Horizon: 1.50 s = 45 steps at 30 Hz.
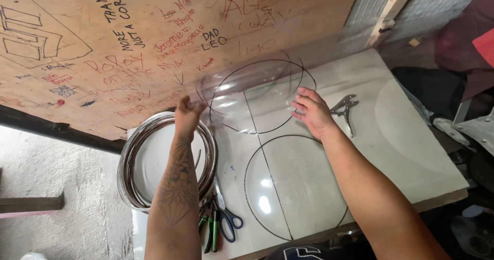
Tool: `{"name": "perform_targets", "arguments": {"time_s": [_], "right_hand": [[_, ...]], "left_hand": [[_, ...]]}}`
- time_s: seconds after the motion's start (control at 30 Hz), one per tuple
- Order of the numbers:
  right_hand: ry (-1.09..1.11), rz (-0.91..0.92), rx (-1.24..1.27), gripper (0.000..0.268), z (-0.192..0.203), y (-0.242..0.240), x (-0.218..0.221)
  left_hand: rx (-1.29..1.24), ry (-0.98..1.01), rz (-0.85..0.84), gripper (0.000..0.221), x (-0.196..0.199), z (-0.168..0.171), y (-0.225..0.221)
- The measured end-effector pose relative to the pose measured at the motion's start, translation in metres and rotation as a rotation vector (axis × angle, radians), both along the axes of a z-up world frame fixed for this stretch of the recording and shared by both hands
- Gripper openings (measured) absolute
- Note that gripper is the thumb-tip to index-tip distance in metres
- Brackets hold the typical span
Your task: Marking a wire frame and assembling it with a plastic sheet to create a face shield
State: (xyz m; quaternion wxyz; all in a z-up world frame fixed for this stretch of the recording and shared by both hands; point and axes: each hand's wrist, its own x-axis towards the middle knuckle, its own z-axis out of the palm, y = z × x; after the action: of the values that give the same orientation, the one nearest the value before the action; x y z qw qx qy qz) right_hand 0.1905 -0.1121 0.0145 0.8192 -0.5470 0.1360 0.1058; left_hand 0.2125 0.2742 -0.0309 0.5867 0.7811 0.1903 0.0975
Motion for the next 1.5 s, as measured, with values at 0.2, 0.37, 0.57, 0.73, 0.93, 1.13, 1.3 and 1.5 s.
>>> {"name": "perform_targets", "arguments": {"time_s": [0.2,0.37,0.57,0.73,0.93,1.13,1.3,1.5], "right_hand": [[0.102,-0.069,-0.045,0.052,-0.039,-0.015,-0.018],[0.168,-0.085,-0.286,0.057,-0.077,-0.04,-0.065],[0.145,-0.103,-0.822,0.051,-0.151,-0.101,-0.136],[-0.344,-0.036,-1.494,0.041,-0.185,-0.128,-0.199],[-0.407,0.093,-1.567,0.062,-0.188,-0.149,-0.233],[-0.489,0.123,-1.663,0.068,-0.188,-0.161,-0.224],[-0.293,0.314,-1.593,0.077,-0.176,-0.175,-0.204],[-0.3,0.477,-1.691,0.073,-0.176,-0.193,-0.206]], "left_hand": [[0.298,0.198,0.069,0.061,-0.002,-0.028,-0.007],[0.265,0.112,0.206,0.065,0.021,-0.056,-0.006],[0.081,0.175,0.175,0.072,0.013,-0.06,-0.009],[0.274,0.214,0.248,0.074,-0.022,-0.025,-0.053],[0.808,-0.434,-0.05,0.07,-0.167,-0.059,-0.136],[0.882,0.381,-0.694,0.087,-0.285,-0.08,-0.194],[0.894,0.673,-0.766,0.086,-0.297,-0.034,-0.202],[0.896,0.514,-0.546,0.086,-0.296,-0.08,-0.203]]}}
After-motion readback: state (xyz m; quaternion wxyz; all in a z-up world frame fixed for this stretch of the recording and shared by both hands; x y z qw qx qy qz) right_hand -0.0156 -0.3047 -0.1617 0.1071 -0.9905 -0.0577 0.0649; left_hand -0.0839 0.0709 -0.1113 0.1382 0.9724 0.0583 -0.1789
